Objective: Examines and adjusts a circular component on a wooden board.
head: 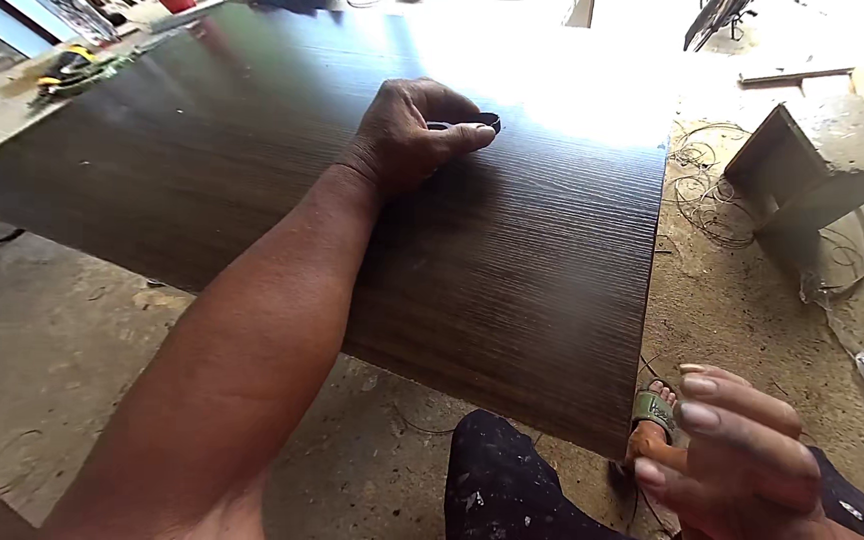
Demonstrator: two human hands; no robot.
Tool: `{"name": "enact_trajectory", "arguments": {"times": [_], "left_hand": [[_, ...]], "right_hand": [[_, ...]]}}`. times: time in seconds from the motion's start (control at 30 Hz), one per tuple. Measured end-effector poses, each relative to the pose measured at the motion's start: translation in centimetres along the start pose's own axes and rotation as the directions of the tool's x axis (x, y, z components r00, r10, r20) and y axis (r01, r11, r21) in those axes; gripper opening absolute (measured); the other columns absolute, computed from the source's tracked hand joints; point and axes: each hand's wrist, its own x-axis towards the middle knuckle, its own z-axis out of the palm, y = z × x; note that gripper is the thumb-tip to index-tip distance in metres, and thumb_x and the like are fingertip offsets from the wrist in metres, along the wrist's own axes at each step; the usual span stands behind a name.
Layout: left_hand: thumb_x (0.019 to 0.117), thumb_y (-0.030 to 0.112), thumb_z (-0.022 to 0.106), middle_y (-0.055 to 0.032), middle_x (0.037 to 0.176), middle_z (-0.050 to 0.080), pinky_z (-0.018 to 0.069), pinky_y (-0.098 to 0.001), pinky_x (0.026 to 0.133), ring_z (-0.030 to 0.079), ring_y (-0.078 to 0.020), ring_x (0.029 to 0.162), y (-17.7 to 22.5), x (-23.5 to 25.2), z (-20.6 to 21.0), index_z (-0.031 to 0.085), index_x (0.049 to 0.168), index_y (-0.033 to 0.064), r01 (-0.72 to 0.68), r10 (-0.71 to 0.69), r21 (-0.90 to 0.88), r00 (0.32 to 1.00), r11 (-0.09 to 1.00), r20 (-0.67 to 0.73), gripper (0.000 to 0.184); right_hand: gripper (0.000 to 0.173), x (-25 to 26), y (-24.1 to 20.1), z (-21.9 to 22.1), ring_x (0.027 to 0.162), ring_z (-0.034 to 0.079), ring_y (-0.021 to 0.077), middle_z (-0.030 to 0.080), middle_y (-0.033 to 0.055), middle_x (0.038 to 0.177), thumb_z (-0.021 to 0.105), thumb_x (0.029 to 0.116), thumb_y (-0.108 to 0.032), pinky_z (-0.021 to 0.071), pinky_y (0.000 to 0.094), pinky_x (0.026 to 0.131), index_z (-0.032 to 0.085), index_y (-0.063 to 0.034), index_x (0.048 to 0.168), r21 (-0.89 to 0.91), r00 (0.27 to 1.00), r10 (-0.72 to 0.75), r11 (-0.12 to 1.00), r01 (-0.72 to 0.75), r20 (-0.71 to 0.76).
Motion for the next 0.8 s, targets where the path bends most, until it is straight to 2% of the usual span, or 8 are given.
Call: {"name": "enact_trajectory", "arguments": {"times": [0.1,0.37,0.47,0.5,0.57,0.63,0.7,0.8], "left_hand": [[0.0944,0.035,0.073,0.002,0.108,0.072,0.0576,-0.0206,0.089,0.069,-0.0007,0.098,0.0,-0.1,-0.1,0.074,0.112,0.0117,0.0,0.0,0.022,1.0,1.0,0.007,0.029],[0.0929,0.036,0.074,-0.0013,0.112,0.07,0.0579,-0.0233,0.091,0.068,-0.0042,0.103,0.1,-0.1,-0.1,0.074,0.111,0.0104,-0.013,0.013,0.022,1.0,1.0,0.003,0.031],[0.0933,0.034,0.074,-0.0018,0.112,0.069,0.0586,-0.0233,0.09,0.068,-0.0049,0.103,0.0,0.0,-0.1,0.075,0.11,0.0101,-0.025,0.025,0.016,1.0,1.0,0.004,0.029],[0.0933,0.034,0.074,-0.0019,0.111,0.069,0.0587,-0.0236,0.09,0.068,-0.0053,0.103,-0.1,0.0,0.0,0.075,0.11,0.0101,-0.029,0.029,0.013,1.0,0.999,0.001,0.029],[0.0933,0.034,0.074,-0.0024,0.111,0.069,0.0596,-0.0242,0.089,0.069,-0.0061,0.102,-0.2,0.0,-0.1,0.075,0.109,0.0095,-0.04,0.04,-0.002,0.999,0.999,-0.006,0.029],[0.0931,0.034,0.074,-0.0034,0.112,0.069,0.0607,-0.0254,0.088,0.069,-0.0074,0.103,-0.3,0.1,-0.1,0.075,0.109,0.0092,-0.052,0.052,-0.009,0.999,0.999,-0.007,0.029],[0.093,0.033,0.073,-0.0044,0.113,0.069,0.0608,-0.0272,0.088,0.069,-0.0089,0.104,-0.1,0.0,0.0,0.075,0.11,0.0087,-0.059,0.059,0.007,0.998,0.998,0.001,0.03],[0.0914,0.029,0.075,-0.0065,0.109,0.07,0.0602,-0.0291,0.086,0.069,-0.0109,0.101,0.4,-0.1,0.5,0.075,0.108,0.006,-0.08,0.081,0.02,0.996,0.997,-0.033,0.028]], "right_hand": [[0.022,0.1,0.2,0.4,0.145,0.041,0.0244,0.051,-0.0044,0.151,0.06,0.0989,-0.024,0.0367,0.046,0.12,0.073,-0.0236,0.117,-0.001,0.999,0.037,0.999,-0.037,-0.017],[0.022,0.0,0.3,0.6,0.145,0.041,0.0224,0.05,-0.0052,0.152,0.061,0.0992,-0.027,0.0364,0.0462,0.12,0.072,-0.0239,0.118,0.014,1.0,-0.017,1.0,0.017,-0.013],[0.022,-0.1,0.1,0.6,0.145,0.041,0.0224,0.052,-0.0058,0.15,0.066,0.0973,-0.03,0.0356,0.0473,0.12,0.072,-0.0235,0.117,0.064,0.998,-0.054,0.996,0.055,-0.012],[0.022,0.1,0.0,0.4,0.145,0.041,0.0211,0.052,-0.0069,0.15,0.066,0.0977,-0.03,0.0356,0.0462,0.121,0.072,-0.0244,0.119,0.067,1.0,-0.023,0.997,0.024,-0.021],[0.029,0.7,0.6,-0.3,0.146,0.04,0.0181,0.048,-0.0086,0.153,0.053,0.1026,-0.032,0.0373,0.0421,0.12,0.065,-0.029,0.129,0.006,0.993,0.112,0.994,-0.111,-0.026],[0.036,1.4,2.3,-0.5,0.143,0.045,0.0237,0.046,0.0007,0.154,0.045,0.1046,-0.027,0.0441,0.0453,0.115,0.063,-0.0271,0.136,-0.052,0.971,0.228,0.971,-0.232,-0.073],[0.039,1.5,4.4,-0.4,0.142,0.046,0.0293,0.044,0.0115,0.155,0.043,0.1043,-0.022,0.0458,0.0489,0.114,0.063,-0.0221,0.139,-0.064,0.946,0.308,0.947,-0.315,-0.106],[0.041,1.6,6.4,-0.4,0.145,0.043,0.0305,0.042,0.016,0.157,0.043,0.106,-0.028,0.043,0.0483,0.116,0.06,-0.0198,0.142,-0.078,0.935,0.339,0.934,-0.347,-0.1]]}}
